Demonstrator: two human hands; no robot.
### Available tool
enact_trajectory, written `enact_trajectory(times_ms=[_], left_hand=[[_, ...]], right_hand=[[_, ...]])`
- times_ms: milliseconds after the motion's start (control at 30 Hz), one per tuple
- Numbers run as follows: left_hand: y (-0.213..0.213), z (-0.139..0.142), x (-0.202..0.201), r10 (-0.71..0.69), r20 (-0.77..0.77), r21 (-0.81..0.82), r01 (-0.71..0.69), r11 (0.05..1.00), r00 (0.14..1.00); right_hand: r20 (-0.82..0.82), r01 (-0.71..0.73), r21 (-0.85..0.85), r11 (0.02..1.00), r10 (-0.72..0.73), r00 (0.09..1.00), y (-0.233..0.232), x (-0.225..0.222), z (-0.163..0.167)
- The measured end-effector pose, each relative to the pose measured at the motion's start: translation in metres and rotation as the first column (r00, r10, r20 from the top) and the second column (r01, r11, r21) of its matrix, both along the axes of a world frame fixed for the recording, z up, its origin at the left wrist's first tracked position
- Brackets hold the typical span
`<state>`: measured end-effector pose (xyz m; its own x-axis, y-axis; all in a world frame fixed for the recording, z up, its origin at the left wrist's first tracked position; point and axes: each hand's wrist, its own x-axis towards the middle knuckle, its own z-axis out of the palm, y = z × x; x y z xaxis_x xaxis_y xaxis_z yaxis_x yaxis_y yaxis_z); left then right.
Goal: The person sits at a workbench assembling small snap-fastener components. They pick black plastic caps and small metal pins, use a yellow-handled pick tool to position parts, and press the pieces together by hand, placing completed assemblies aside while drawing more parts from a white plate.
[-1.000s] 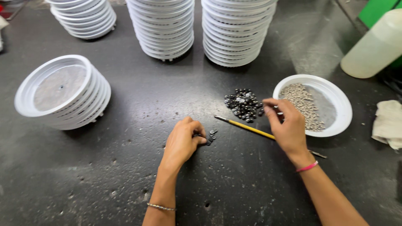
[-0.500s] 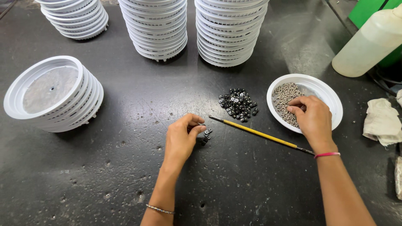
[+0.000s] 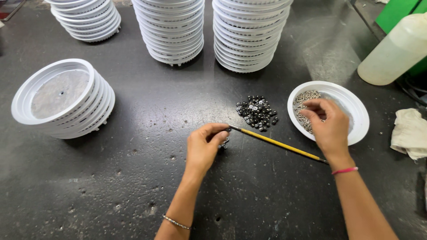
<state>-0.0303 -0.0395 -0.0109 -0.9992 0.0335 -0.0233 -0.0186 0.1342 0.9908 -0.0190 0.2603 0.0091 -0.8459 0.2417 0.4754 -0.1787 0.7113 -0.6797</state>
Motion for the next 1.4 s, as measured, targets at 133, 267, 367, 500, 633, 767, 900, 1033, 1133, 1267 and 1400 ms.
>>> enact_trajectory(times_ms=[133, 267, 367, 500, 633, 767, 900, 1033, 1133, 1267, 1400], left_hand=[[0.008, -0.003, 0.004, -0.045, 0.003, 0.128, 0.044, 0.991, 0.999], [0.014, 0.0, 0.011, -0.06, 0.046, 0.102, 0.055, 0.993, 0.997], [0.018, 0.004, 0.015, -0.078, 0.057, 0.079, 0.073, 0.994, 0.995], [0.022, 0.007, 0.019, -0.103, 0.035, 0.048, 0.101, 0.994, 0.994], [0.023, 0.007, 0.02, -0.119, 0.03, 0.061, 0.117, 0.991, 0.992], [0.022, 0.007, 0.02, -0.141, 0.01, 0.044, 0.14, 0.989, 0.99], [0.022, 0.005, 0.02, -0.156, -0.014, 0.037, 0.156, 0.987, 0.988], [0.022, 0.002, 0.019, -0.162, -0.011, -0.01, 0.162, 0.987, 0.987], [0.022, 0.002, 0.018, -0.18, -0.029, 0.009, 0.18, 0.984, 0.983], [0.022, 0.003, 0.019, -0.179, -0.026, 0.0, 0.179, 0.984, 0.983], [0.021, 0.004, 0.019, -0.193, -0.045, 0.011, 0.193, 0.981, 0.98]], right_hand=[[0.012, -0.232, -0.171, 0.958, 0.237, 0.971, -0.045, 0.011, -0.001], [-0.006, -0.407, -0.149, 0.901, 0.411, 0.912, -0.078, 0.022, -0.004], [-0.003, -0.45, -0.146, 0.881, 0.454, 0.891, -0.09, 0.026, -0.007], [-0.016, -0.453, -0.146, 0.88, 0.456, 0.89, -0.092, 0.025, -0.01], [0.01, -0.433, -0.16, 0.887, 0.44, 0.898, -0.091, 0.024, -0.012], [0.04, -0.421, -0.187, 0.887, 0.435, 0.899, -0.091, 0.024, -0.011], [0.053, -0.385, -0.179, 0.905, 0.4, 0.915, -0.092, 0.025, -0.01], [0.058, -0.369, -0.163, 0.915, 0.383, 0.922, -0.092, 0.026, -0.009], [0.056, -0.372, -0.168, 0.913, 0.385, 0.921, -0.092, 0.025, -0.009], [0.072, -0.372, -0.178, 0.911, 0.389, 0.918, -0.093, 0.025, -0.008], [0.05, -0.363, -0.18, 0.914, 0.377, 0.925, -0.094, 0.025, -0.009]])
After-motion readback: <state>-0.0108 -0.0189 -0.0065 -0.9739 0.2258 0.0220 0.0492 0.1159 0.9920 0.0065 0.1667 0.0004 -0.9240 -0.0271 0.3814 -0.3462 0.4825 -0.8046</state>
